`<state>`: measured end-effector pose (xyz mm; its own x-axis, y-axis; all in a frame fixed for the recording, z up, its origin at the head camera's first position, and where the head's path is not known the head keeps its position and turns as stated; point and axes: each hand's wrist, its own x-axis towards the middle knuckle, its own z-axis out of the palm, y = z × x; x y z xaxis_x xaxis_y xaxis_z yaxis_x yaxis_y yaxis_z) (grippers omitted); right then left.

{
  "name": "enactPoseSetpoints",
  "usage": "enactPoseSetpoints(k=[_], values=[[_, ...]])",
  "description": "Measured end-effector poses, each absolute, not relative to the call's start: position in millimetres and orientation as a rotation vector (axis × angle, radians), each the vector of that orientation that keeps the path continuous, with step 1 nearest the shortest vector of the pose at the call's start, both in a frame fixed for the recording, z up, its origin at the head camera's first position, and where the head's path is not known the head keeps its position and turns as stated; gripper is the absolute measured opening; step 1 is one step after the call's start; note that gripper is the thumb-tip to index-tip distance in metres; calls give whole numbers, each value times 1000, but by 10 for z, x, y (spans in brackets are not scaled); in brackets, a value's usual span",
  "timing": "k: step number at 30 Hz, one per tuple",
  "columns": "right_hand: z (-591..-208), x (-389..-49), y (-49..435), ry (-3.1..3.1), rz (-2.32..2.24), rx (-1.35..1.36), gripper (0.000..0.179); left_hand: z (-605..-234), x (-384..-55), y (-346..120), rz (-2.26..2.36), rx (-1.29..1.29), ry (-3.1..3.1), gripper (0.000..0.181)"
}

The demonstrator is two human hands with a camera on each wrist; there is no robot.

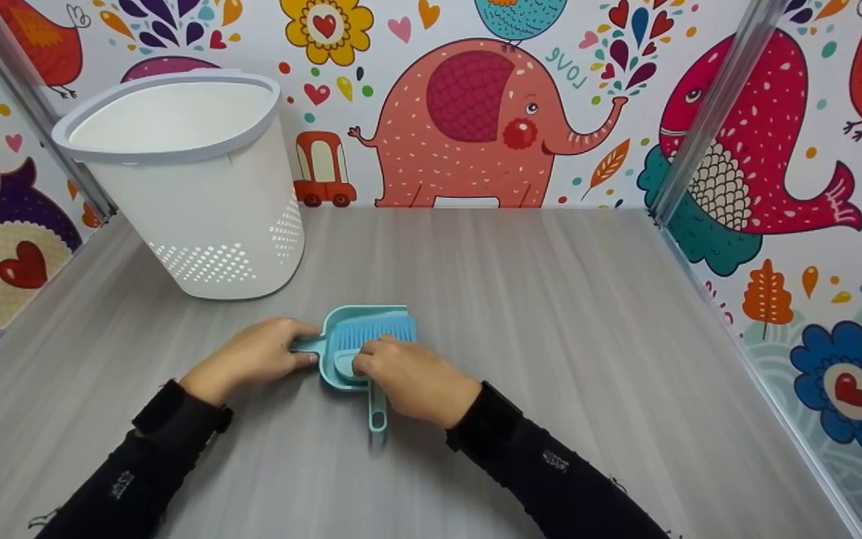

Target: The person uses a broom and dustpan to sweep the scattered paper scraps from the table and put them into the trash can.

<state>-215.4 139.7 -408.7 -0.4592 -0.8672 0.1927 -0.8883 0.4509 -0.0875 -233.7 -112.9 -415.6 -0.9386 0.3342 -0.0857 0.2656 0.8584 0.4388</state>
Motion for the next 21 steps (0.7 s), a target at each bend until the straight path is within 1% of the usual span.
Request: enactPoseSetpoints(k=[10,17,21], values=[[-4089,-2136,1394,-2662,178,1479,38,-4162,-2342,-1144,654,486,2876,44],[-4064,-2098,1371,-2683,114,1446,35,-4160,-2348,-1144,631,497,2876,45],[-4044,-2090,1363,-2719,112,1445,37,-4155,-2352,-1145,620,524,2877,44]])
